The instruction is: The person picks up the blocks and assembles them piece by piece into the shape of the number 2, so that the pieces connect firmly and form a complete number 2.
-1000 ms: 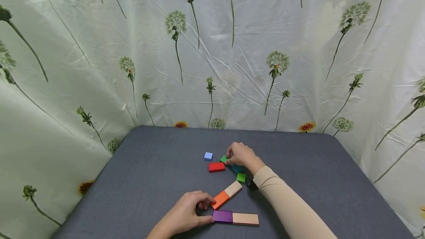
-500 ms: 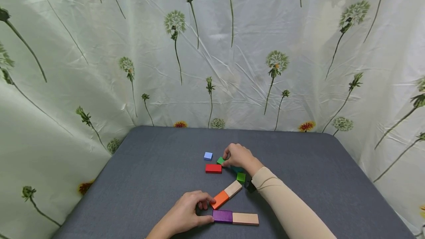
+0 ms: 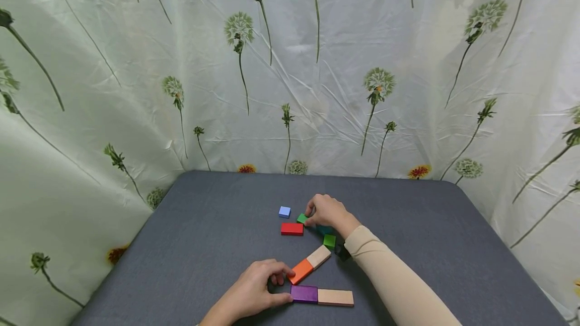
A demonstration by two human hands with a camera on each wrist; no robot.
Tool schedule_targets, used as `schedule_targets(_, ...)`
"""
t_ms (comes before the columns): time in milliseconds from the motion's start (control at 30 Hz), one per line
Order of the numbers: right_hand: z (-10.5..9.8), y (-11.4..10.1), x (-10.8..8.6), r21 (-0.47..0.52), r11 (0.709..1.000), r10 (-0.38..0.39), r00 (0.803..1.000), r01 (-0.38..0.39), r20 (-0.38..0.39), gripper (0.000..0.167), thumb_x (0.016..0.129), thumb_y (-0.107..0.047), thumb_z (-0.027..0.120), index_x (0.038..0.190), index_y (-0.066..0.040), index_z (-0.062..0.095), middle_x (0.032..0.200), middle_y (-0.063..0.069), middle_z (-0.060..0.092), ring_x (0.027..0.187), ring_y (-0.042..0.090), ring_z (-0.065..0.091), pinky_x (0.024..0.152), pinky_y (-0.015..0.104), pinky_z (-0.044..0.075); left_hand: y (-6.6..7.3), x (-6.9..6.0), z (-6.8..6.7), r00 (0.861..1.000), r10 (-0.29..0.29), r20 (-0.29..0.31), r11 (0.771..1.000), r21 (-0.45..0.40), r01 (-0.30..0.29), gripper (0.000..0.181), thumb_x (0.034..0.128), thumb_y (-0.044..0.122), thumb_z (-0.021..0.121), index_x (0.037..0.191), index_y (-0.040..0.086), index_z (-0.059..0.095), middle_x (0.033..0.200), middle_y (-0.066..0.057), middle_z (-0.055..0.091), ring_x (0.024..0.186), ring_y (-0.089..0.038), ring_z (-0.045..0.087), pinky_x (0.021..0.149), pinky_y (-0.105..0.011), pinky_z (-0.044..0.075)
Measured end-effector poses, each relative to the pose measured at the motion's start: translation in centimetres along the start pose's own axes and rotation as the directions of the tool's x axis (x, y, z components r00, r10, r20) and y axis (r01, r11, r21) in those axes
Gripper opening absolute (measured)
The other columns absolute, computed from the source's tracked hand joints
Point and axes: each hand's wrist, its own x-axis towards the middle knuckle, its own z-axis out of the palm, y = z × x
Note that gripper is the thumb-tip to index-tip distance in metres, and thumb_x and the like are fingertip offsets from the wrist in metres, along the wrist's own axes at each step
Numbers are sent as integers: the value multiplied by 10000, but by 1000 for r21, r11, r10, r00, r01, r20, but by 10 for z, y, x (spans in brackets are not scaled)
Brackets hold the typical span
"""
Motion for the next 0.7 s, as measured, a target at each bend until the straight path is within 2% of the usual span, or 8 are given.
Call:
schedule_targets(300,-5,3,-4,3,1000,-2,1000,2,12,108,901,-245,885,965,-212,805,898,-14,716,753,170,630,731,385,510,0,0,0,1000,2,-1,1000,0,-2,355,841,332,929,1151,259,772,882,167,604,799,34,542,710,-195,469)
schedule_targets(700,-9,8,-5,9,1000,6,999,-6,32,120,894,-196,887,986,-187,811,892,-12,720,737,158,629,709,348,500,0,-1,0,1000,-10,4,1000,2,10,355,838,332,931,1147,262,770,883,169,604,799,34,543,711,-199,471)
